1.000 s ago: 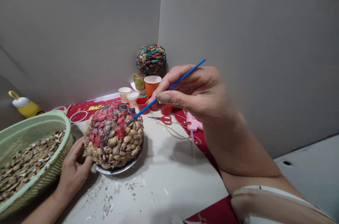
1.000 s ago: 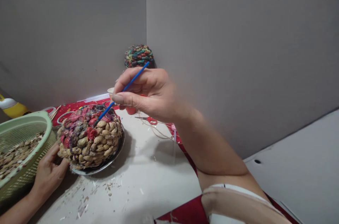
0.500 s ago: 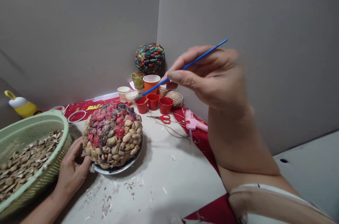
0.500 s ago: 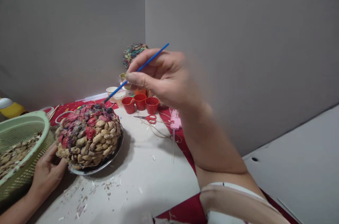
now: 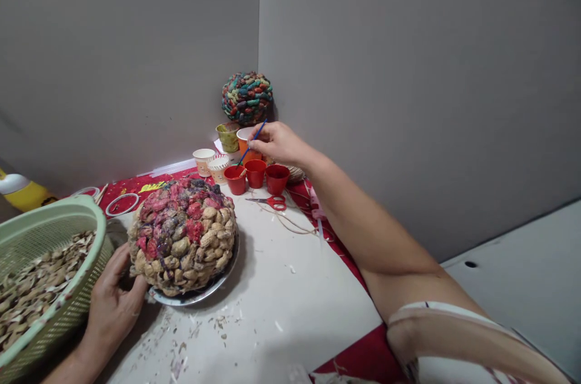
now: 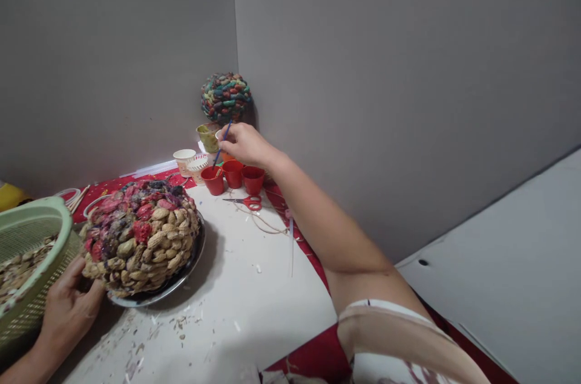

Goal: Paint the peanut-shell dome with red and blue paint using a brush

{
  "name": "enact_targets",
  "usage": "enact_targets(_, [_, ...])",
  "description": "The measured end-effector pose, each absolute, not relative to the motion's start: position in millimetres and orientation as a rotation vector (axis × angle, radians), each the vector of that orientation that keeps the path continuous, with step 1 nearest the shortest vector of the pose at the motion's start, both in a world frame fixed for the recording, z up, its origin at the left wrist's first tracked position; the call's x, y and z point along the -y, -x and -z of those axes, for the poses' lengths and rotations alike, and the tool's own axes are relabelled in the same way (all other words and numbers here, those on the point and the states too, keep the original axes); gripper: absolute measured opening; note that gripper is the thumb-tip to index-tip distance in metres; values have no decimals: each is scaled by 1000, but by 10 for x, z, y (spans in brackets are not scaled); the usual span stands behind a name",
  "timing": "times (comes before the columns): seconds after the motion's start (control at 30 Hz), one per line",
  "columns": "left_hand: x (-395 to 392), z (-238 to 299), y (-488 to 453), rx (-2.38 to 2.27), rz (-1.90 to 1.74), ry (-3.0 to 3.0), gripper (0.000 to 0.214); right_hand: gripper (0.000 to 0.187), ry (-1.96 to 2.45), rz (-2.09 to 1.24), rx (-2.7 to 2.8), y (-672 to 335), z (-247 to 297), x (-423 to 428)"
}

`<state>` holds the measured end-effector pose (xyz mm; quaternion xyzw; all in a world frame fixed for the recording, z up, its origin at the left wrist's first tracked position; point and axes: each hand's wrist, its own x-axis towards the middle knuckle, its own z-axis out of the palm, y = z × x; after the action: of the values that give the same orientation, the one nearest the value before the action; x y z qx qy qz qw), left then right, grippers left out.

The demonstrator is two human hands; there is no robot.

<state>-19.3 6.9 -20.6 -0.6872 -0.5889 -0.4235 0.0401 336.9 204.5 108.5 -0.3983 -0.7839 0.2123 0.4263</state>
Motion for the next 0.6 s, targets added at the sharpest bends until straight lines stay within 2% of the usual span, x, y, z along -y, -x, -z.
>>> enact_targets(0.27, [-47,135,121,1762,1314,2149,36,5,1037,-543,2025,-3248,-718,-2333])
enact_targets(0.6, [-10,52,12,1818,1336,2180,36,7,1103,-638,2055,-3220,-624,-2329])
